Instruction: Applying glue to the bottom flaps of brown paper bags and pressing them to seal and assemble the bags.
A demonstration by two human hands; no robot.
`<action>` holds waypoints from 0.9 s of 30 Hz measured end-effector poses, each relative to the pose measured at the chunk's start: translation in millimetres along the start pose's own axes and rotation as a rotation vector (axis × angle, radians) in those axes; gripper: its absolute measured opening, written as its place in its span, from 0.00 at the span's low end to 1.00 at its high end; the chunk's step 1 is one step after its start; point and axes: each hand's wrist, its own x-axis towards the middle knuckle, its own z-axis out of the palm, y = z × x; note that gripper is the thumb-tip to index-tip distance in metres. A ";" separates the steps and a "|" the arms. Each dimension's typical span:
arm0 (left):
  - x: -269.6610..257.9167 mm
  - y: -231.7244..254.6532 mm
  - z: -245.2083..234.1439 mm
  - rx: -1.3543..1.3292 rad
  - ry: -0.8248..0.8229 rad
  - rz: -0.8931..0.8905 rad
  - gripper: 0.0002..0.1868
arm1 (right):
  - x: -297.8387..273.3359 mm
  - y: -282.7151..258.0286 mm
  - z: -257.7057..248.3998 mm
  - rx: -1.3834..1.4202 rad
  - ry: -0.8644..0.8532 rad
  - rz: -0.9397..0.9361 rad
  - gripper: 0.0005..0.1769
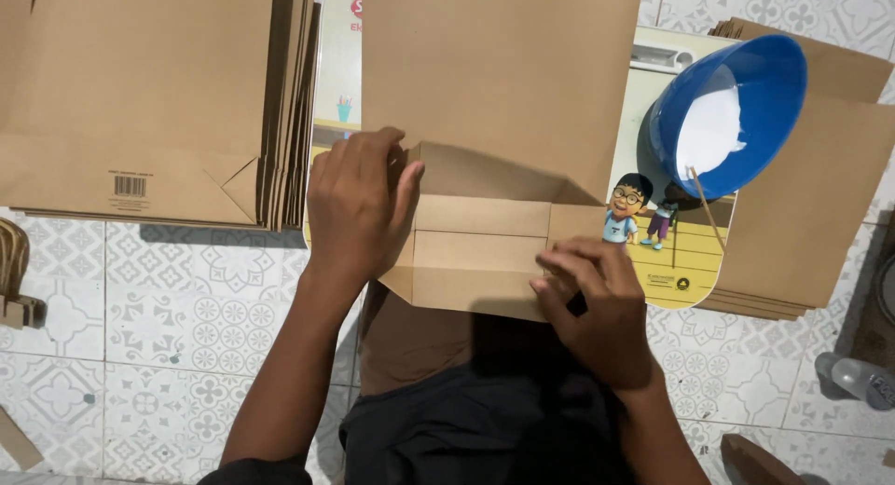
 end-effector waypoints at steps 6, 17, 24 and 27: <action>19.2 15.6 -9.7 0.109 -0.074 0.060 0.10 | 35.1 -14.0 -1.8 -0.262 -0.044 -0.234 0.36; 31.3 30.2 43.5 -0.085 -0.429 0.594 0.31 | 36.0 -14.3 7.0 -0.353 -0.189 -0.151 0.40; 37.3 28.5 54.1 -0.190 -0.484 0.596 0.32 | 21.7 -13.3 -17.3 -0.143 0.036 -0.108 0.15; 39.8 31.8 50.7 -0.161 -0.463 0.605 0.30 | -45.3 27.2 -21.4 -0.139 0.605 0.025 0.11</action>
